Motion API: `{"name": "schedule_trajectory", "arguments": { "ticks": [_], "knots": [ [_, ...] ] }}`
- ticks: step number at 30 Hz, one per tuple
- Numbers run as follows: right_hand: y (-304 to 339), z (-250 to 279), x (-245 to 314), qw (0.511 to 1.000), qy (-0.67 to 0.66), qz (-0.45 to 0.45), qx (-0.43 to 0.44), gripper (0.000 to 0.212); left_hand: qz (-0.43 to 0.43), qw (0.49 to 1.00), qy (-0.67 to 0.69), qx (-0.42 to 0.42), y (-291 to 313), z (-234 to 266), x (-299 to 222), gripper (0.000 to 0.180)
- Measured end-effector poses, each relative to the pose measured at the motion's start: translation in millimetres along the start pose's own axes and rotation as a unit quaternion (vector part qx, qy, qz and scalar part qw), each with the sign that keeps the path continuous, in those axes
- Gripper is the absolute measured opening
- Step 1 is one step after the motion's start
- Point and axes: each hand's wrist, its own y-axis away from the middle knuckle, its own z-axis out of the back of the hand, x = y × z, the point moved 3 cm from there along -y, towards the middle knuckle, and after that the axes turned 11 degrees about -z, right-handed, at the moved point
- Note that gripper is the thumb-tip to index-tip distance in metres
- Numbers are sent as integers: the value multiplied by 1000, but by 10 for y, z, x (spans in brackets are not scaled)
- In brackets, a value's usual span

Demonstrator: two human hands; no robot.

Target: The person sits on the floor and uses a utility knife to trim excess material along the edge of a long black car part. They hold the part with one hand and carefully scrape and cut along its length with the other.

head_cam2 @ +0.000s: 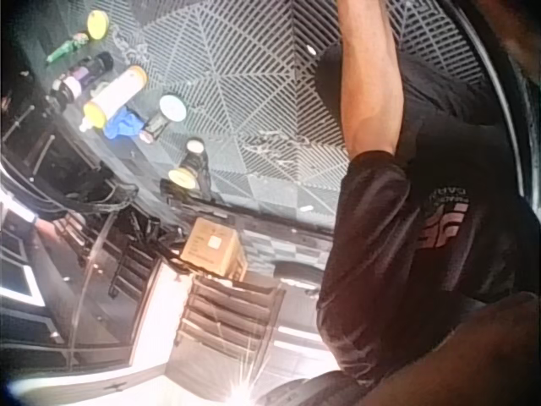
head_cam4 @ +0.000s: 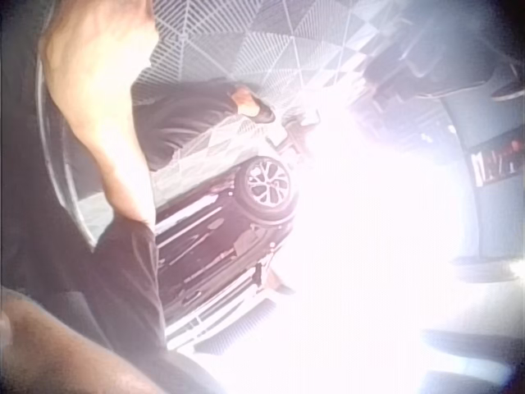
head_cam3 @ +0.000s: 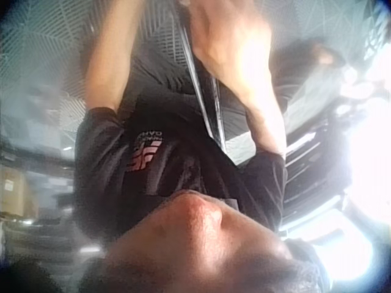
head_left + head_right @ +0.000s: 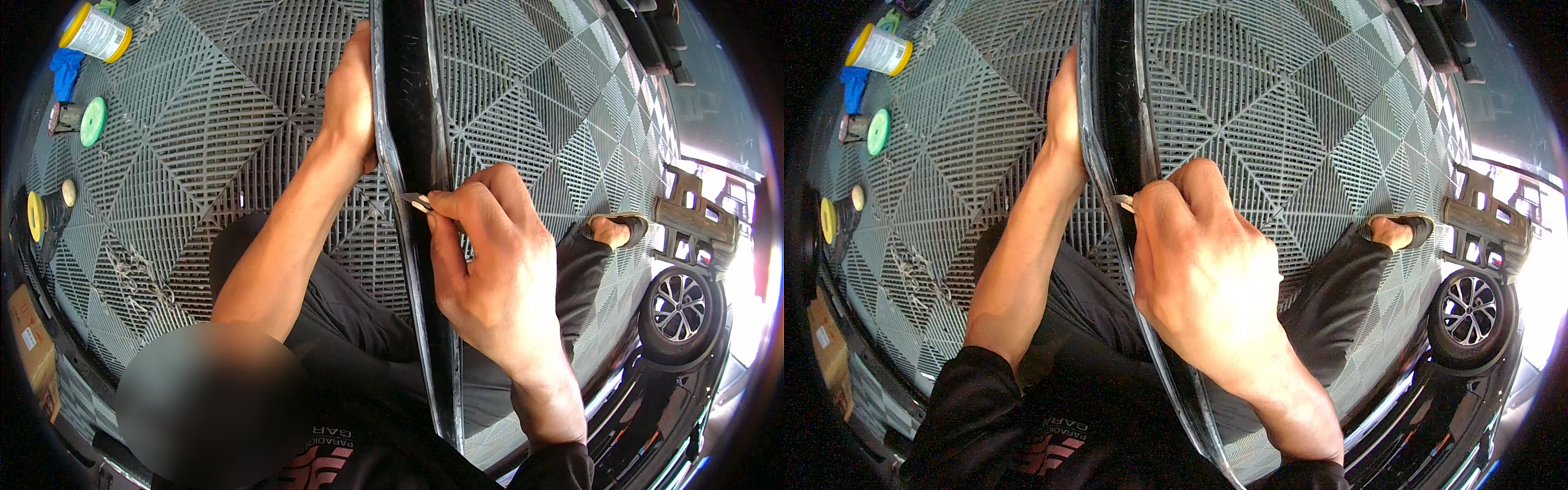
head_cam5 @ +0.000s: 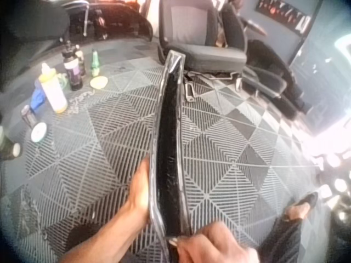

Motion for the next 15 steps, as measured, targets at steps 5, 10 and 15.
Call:
{"name": "schedule_trajectory", "arguments": {
  "ticks": [5,10,15],
  "knots": [
    [29,23,33,1000,-21,-21,11,15,-7,1000,21,-20,15,-26,-28,50],
    [55,18,2,999,-34,-13,8,16,9,1000,19,-2,50,-10,-76,38],
    [138,-10,-7,999,-31,2,-6,17,5,999,-17,-41,67,124,75,36]
  ]
}}
